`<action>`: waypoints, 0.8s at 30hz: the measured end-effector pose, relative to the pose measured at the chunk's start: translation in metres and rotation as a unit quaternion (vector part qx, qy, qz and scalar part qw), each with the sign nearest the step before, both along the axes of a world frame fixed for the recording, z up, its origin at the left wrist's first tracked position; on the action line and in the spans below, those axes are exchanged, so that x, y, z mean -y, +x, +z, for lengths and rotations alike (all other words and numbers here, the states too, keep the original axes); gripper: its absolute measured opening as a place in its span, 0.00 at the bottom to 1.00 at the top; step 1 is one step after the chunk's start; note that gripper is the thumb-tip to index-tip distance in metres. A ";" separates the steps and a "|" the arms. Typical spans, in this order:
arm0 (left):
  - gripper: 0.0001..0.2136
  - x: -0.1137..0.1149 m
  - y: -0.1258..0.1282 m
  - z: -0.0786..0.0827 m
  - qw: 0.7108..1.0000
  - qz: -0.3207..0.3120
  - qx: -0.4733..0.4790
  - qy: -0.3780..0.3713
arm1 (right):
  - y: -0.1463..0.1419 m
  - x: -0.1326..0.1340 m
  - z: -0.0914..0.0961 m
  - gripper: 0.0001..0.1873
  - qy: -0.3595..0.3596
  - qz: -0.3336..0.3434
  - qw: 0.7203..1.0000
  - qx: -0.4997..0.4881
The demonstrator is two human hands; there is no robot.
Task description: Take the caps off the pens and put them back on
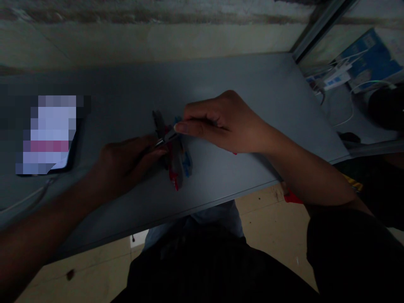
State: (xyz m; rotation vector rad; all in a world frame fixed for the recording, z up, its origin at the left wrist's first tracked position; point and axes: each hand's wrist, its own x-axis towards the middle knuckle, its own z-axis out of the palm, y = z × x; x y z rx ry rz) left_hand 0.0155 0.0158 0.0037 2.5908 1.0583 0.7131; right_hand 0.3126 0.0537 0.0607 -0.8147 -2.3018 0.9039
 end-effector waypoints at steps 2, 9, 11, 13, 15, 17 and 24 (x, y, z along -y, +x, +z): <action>0.24 0.000 0.000 0.000 1.000 0.002 -0.010 0.018 | -0.001 0.006 0.004 0.31 -0.017 -0.006 1.000 -0.014; 0.28 0.007 -0.005 -0.009 0.999 0.028 0.022 0.000 | -0.010 0.000 -0.011 0.26 -0.109 -0.054 0.984 -0.127; 0.29 0.010 -0.006 -0.011 0.999 -0.002 0.037 -0.022 | -0.010 -0.007 -0.015 0.23 -0.138 -0.067 0.978 -0.142; 0.24 0.011 -0.006 -0.012 0.996 -0.070 0.050 -0.027 | -0.009 -0.011 -0.016 0.22 -0.167 -0.072 0.972 -0.147; 0.19 0.011 -0.003 -0.012 0.989 -0.137 0.053 -0.019 | -0.009 -0.011 -0.016 0.22 -0.191 -0.070 0.968 -0.149; 0.14 0.011 0.002 -0.010 0.982 -0.180 0.053 -0.002 | -0.010 -0.010 -0.018 0.23 -0.211 -0.067 0.965 -0.142; 0.08 0.018 0.007 -0.004 0.979 -0.195 0.049 0.029 | -0.012 -0.013 -0.028 0.25 -0.201 -0.035 0.974 -0.094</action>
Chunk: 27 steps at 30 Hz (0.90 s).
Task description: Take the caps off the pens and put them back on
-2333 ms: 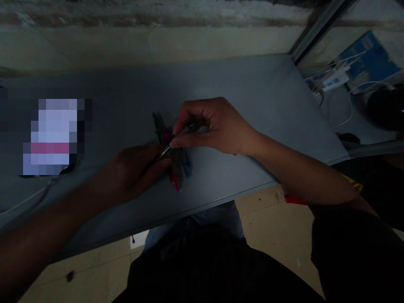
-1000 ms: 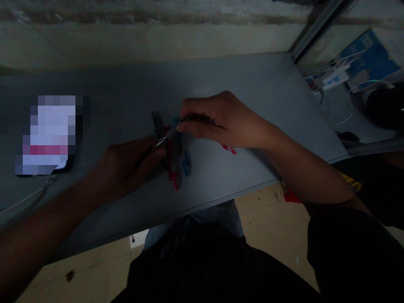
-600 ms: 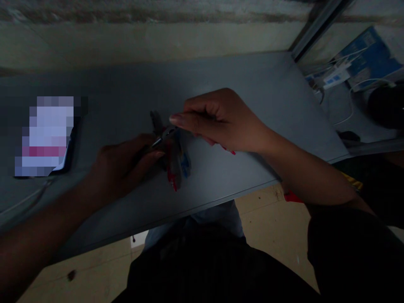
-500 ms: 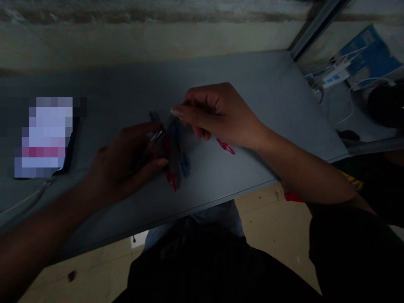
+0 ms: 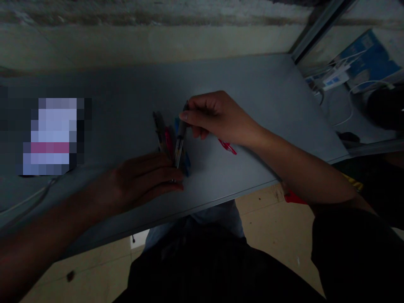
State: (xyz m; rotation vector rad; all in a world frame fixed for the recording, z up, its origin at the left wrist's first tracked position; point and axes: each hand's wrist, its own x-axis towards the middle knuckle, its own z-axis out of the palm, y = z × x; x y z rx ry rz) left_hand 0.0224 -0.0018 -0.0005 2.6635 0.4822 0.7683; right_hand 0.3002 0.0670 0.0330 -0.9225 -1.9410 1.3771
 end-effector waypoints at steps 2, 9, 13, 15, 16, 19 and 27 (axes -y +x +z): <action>0.09 0.000 -0.001 0.002 1.000 0.006 -0.002 -0.017 | 0.003 -0.003 0.002 0.25 0.052 -0.011 0.997 0.048; 0.12 -0.005 -0.004 0.002 0.999 0.035 0.004 0.003 | 0.027 -0.007 0.014 0.15 0.264 0.010 0.893 0.364; 0.13 -0.004 0.000 0.003 0.999 0.047 0.004 0.007 | 0.032 -0.009 0.010 0.13 0.267 0.022 0.868 0.418; 0.12 -0.003 0.003 0.006 0.999 0.046 0.005 0.014 | 0.032 -0.011 0.009 0.14 0.262 0.012 0.860 0.437; 0.12 -0.003 0.005 0.007 0.999 0.044 0.007 0.017 | 0.032 -0.011 0.010 0.15 0.258 0.007 0.856 0.448; 0.12 -0.003 0.006 0.008 0.999 0.039 0.019 0.017 | 0.031 -0.010 0.013 0.17 0.252 -0.005 0.845 0.472; 0.12 -0.002 0.003 0.009 0.999 0.047 0.007 0.018 | 0.027 -0.003 0.016 0.18 0.242 -0.001 0.841 0.485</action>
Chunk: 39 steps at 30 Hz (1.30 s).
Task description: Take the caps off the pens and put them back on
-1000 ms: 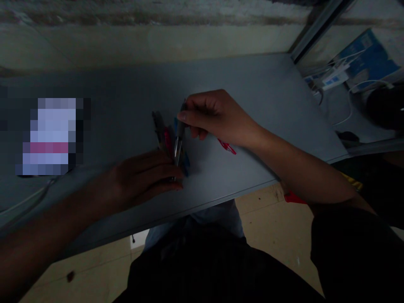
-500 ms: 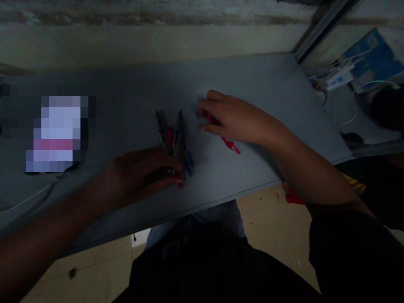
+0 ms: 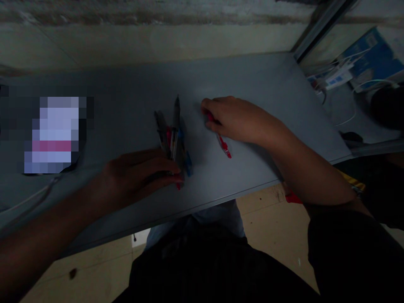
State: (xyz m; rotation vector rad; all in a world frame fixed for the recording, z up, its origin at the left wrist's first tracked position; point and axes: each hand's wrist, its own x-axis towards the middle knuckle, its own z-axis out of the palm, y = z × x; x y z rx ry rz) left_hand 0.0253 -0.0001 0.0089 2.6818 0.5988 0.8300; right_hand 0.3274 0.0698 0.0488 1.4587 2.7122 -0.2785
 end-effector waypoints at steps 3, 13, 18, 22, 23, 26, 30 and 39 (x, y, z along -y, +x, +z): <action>0.11 0.000 0.002 0.002 1.000 -0.014 0.001 -0.011 | -0.001 0.003 0.001 0.18 0.019 -0.006 1.000 0.000; 0.12 -0.001 -0.002 -0.006 0.999 -0.021 0.018 -0.029 | -0.002 0.006 0.003 0.20 0.020 -0.018 1.000 0.006; 0.11 0.000 0.001 0.000 1.000 0.004 0.001 0.012 | -0.001 0.006 0.000 0.22 0.018 -0.013 1.000 -0.007; 0.11 0.001 0.001 0.002 1.000 0.000 0.007 -0.001 | -0.002 0.005 0.005 0.19 0.040 -0.004 0.998 -0.049; 0.12 0.001 0.000 0.002 1.000 -0.004 0.008 -0.005 | -0.003 0.004 0.008 0.18 0.054 -0.001 0.996 -0.072; 0.11 0.002 -0.001 0.000 1.000 0.007 -0.002 0.000 | -0.009 0.006 0.012 0.19 0.066 0.016 0.983 -0.169; 0.09 0.003 -0.002 -0.004 1.000 -0.002 0.006 -0.002 | -0.021 0.014 0.006 0.29 -0.005 0.095 0.957 -0.275; 0.07 0.006 -0.008 -0.007 1.000 -0.012 -0.003 -0.015 | -0.030 0.020 -0.009 0.26 -0.057 0.106 0.904 -0.411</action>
